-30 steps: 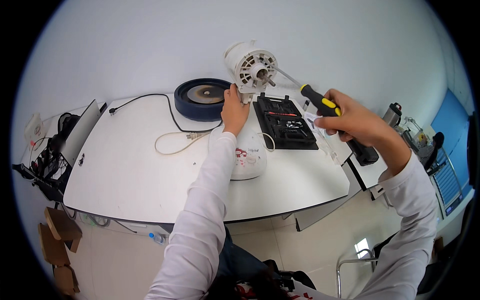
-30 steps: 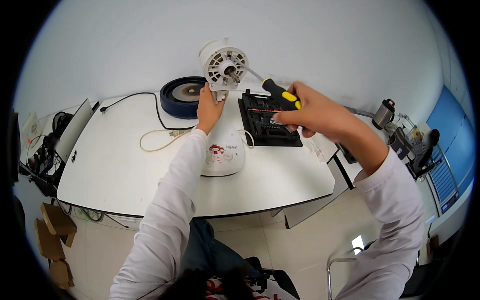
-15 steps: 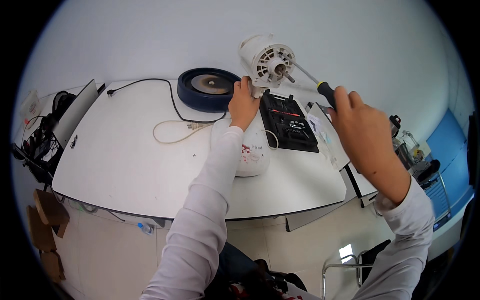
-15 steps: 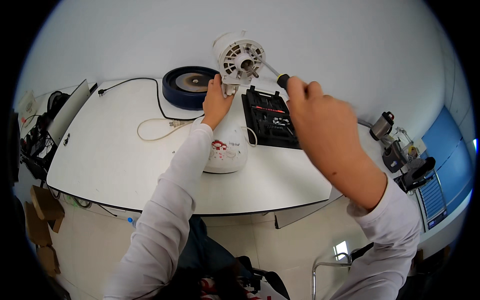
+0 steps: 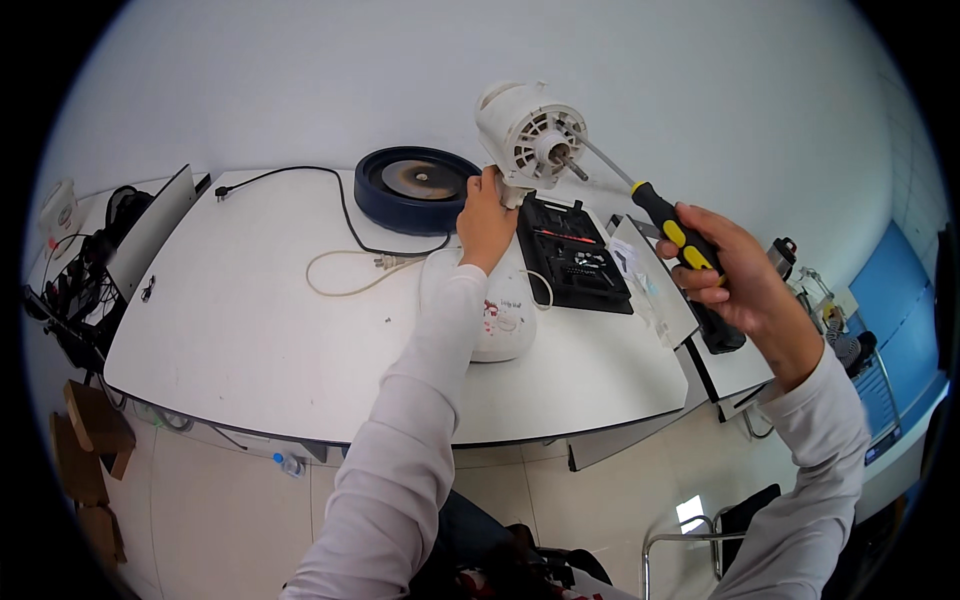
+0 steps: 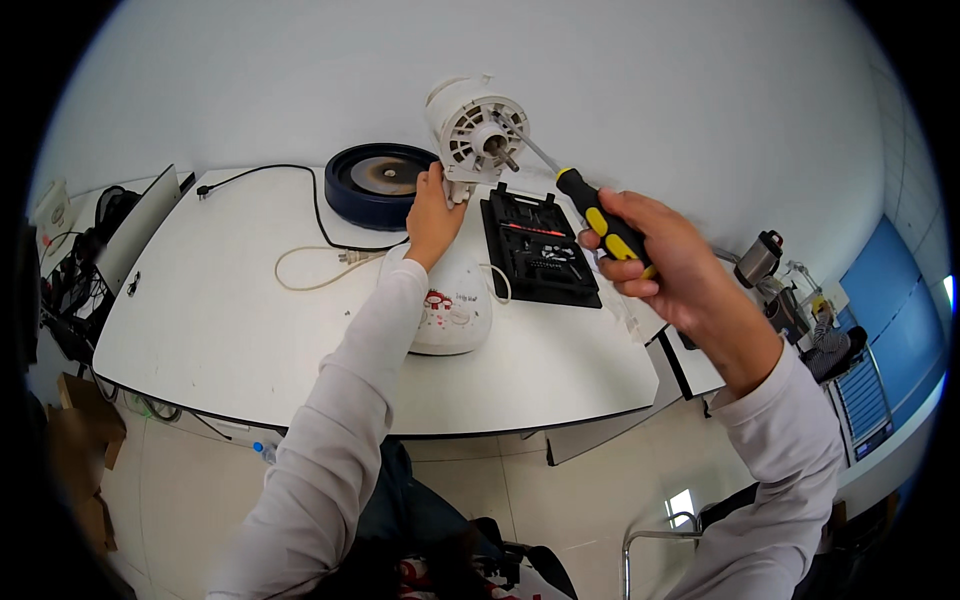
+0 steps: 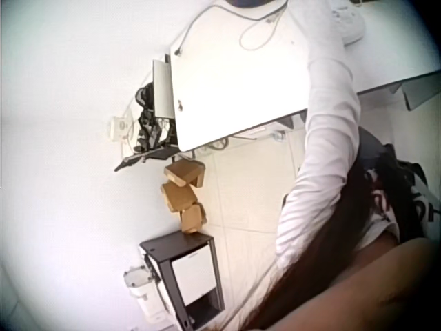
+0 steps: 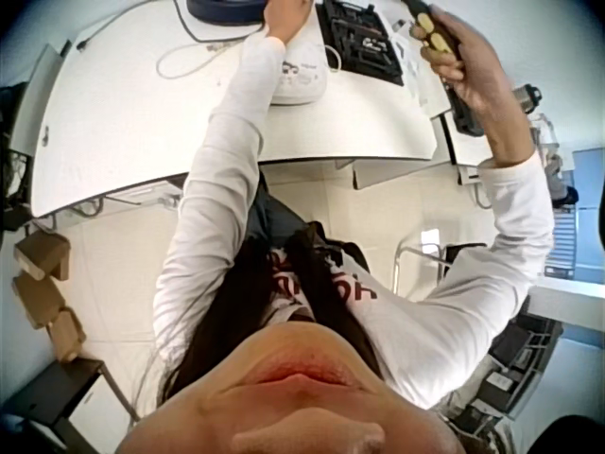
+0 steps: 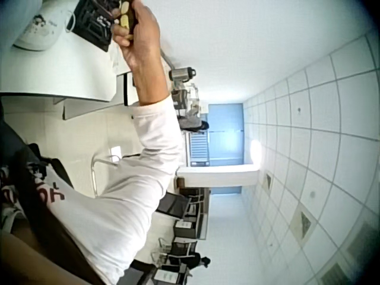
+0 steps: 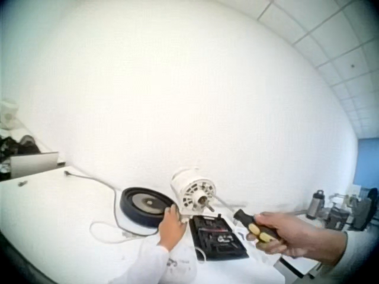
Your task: The person uses a screwdriver to tighten screws on a white fan motor assembly placed on a white desk. They repeatedly insert and turn the screwdriver into the motor housing while holding the unit steady with the other hand.
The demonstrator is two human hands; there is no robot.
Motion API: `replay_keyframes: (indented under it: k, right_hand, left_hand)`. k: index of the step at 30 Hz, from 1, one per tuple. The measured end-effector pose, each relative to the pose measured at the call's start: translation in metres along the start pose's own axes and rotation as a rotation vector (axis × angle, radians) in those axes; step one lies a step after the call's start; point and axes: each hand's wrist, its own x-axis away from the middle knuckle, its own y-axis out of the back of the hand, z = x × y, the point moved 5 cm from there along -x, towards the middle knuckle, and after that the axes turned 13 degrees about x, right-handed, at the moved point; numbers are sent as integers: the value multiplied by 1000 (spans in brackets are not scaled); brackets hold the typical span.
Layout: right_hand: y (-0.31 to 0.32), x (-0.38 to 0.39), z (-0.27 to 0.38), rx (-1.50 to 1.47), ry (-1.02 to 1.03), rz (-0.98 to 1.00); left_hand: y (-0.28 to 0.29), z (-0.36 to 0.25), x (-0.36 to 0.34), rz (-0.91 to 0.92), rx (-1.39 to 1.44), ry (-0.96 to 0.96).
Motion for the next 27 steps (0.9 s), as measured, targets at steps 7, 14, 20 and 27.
replay_keyframes:
  k: [7, 14, 20, 27]
  right_hand:
    - [-21, 1, -12, -370, -62, 160]
    - [-38, 1, -39, -802, -85, 412]
    - [-47, -5, -82, -654, 138, 315]
    - [-49, 24, -129, -40, 362, -21]
  left_hand:
    - [3, 10, 1, -55, 83, -142]
    - [81, 41, 36, 137, 184, -154]
    - [206, 36, 107, 96, -152, 186]
    - [177, 68, 129, 339, -529, 217]
